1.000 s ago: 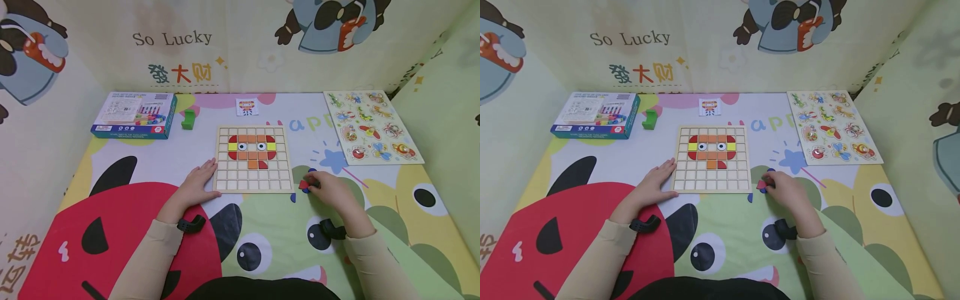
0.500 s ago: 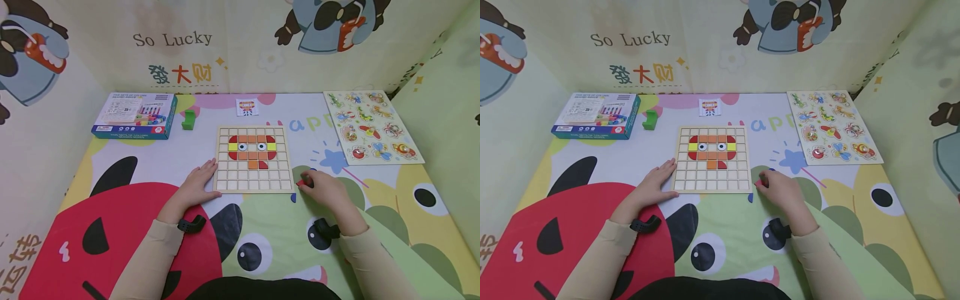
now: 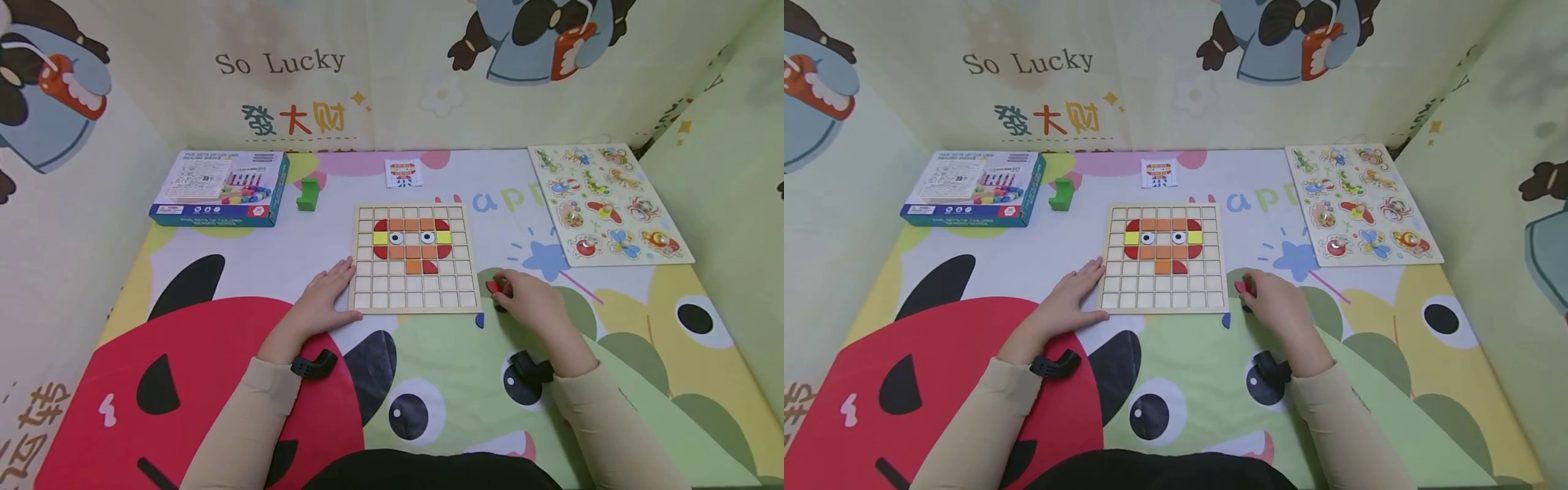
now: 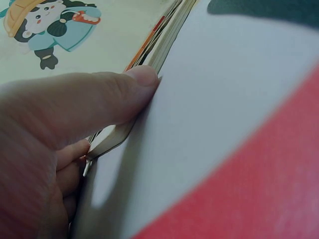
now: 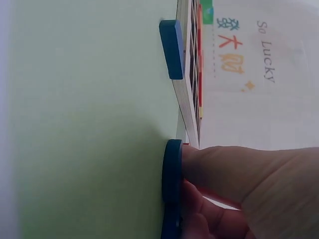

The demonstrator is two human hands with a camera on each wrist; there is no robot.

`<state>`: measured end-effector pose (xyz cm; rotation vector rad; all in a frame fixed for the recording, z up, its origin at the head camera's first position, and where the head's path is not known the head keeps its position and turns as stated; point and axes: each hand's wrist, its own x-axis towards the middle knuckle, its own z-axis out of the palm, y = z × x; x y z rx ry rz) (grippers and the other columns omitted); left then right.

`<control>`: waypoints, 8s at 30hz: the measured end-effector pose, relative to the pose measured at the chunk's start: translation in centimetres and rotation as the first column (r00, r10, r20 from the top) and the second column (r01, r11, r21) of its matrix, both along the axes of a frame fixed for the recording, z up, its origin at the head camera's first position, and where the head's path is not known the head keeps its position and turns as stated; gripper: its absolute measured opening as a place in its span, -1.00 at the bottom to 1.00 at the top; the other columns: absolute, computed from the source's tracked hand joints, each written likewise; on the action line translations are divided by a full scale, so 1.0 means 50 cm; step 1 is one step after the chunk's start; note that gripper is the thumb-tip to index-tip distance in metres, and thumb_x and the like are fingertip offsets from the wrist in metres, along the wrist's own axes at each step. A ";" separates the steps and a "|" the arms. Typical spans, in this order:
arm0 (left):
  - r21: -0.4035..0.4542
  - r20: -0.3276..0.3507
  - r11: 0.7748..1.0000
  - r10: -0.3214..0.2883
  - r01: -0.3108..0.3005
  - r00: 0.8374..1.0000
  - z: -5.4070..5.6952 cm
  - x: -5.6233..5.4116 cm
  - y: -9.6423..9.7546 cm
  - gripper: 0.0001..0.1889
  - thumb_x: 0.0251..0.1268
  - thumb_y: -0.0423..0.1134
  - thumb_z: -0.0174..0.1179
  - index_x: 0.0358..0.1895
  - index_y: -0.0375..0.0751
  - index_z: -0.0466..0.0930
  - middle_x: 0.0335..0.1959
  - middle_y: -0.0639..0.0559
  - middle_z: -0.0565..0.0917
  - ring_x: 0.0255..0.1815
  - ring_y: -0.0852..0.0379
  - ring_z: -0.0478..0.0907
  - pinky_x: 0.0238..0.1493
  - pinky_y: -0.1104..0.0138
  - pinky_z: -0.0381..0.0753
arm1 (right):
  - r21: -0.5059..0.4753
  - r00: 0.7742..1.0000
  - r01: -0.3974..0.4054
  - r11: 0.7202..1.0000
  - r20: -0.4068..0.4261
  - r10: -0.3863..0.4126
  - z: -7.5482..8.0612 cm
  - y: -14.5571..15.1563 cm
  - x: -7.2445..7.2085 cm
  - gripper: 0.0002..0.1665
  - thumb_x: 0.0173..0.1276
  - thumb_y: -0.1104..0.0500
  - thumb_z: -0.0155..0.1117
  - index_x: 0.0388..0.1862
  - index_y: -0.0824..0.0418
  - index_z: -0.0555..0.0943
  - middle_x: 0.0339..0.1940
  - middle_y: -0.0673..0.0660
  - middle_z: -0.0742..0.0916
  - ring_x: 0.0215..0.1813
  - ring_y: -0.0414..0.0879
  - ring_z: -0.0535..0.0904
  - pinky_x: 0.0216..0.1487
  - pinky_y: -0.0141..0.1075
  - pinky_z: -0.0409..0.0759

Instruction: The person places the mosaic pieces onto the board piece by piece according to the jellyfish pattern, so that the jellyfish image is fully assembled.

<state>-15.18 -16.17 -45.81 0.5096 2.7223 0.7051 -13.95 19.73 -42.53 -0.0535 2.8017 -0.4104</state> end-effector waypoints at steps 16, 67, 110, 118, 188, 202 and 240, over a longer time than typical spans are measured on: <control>-0.007 -0.002 1.000 -0.003 0.003 1.000 -0.003 -0.001 -0.001 0.04 -0.17 0.09 0.35 0.42 -0.06 -0.05 0.47 0.03 -0.03 0.48 0.02 -0.13 0.40 -0.04 -0.10 | -0.043 1.000 -0.004 0.999 -0.002 0.004 0.002 -0.001 -0.001 -0.67 0.24 0.18 0.15 -0.04 0.27 0.54 -0.36 0.15 0.63 -0.37 0.00 0.45 -0.36 -0.21 0.40; -0.011 0.015 1.000 0.000 0.001 1.000 0.000 -0.003 0.000 0.05 -0.17 0.09 0.35 0.43 -0.04 -0.07 0.48 0.06 -0.05 0.49 0.05 -0.15 0.41 -0.02 -0.11 | -0.204 0.994 -0.109 0.973 -0.026 0.105 -0.005 0.017 -0.026 -0.78 0.20 0.23 0.19 -0.19 0.29 0.54 -0.44 0.13 0.58 -0.39 -0.04 0.43 -0.35 -0.27 0.41; 0.003 -0.002 1.000 -0.011 0.011 1.000 0.001 -0.002 -0.001 0.03 -0.14 0.10 0.32 0.42 -0.08 -0.05 0.47 0.04 -0.03 0.48 0.04 -0.14 0.41 -0.03 -0.10 | -0.021 0.963 -0.259 0.966 -0.078 0.257 -0.006 -0.257 -0.118 -0.75 0.22 0.02 0.19 -0.13 0.03 0.56 -0.53 -0.04 0.54 -0.45 -0.17 0.43 -0.54 -0.36 0.29; 0.002 -0.004 1.000 -0.007 0.007 1.000 -0.001 -0.002 -0.001 0.02 -0.13 0.10 0.32 0.42 -0.08 -0.04 0.47 0.03 -0.02 0.48 0.03 -0.14 0.41 -0.03 -0.09 | -0.042 0.965 -0.255 0.966 -0.081 0.251 -0.007 -0.255 -0.117 -0.79 0.22 0.04 0.16 -0.16 0.02 0.55 -0.53 -0.06 0.53 -0.47 -0.19 0.42 -0.55 -0.37 0.28; -0.015 0.011 1.000 0.004 -0.004 1.000 -0.003 -0.001 -0.003 0.04 -0.15 0.11 0.33 0.43 -0.03 -0.07 0.48 0.05 -0.05 0.49 0.04 -0.15 0.40 -0.04 -0.08 | -0.171 0.993 -0.120 0.978 0.001 0.122 -0.005 0.067 -0.059 -0.65 0.30 0.28 0.08 0.08 0.24 0.49 -0.28 0.20 0.59 -0.25 0.03 0.44 -0.16 -0.08 0.44; -0.005 0.011 1.000 0.007 -0.007 1.000 -0.001 0.000 -0.002 0.05 -0.16 0.10 0.34 0.43 -0.03 -0.07 0.48 0.06 -0.04 0.49 0.05 -0.15 0.41 -0.04 -0.09 | -0.201 0.981 -0.178 0.963 0.046 0.191 -0.004 0.073 -0.080 -0.64 0.30 0.22 0.11 0.09 0.20 0.49 -0.35 0.13 0.56 -0.32 -0.04 0.41 -0.26 -0.22 0.39; -0.005 0.013 1.000 0.003 -0.003 1.000 -0.001 0.001 -0.003 0.04 -0.15 0.10 0.34 0.43 -0.02 -0.07 0.48 0.06 -0.05 0.49 0.05 -0.16 0.41 -0.04 -0.10 | -0.123 0.903 -0.428 0.896 -0.014 0.429 0.004 -0.157 -0.081 -0.84 0.22 0.13 0.20 -0.23 0.13 0.54 -0.50 0.01 0.50 -0.39 -0.11 0.39 -0.37 -0.30 0.30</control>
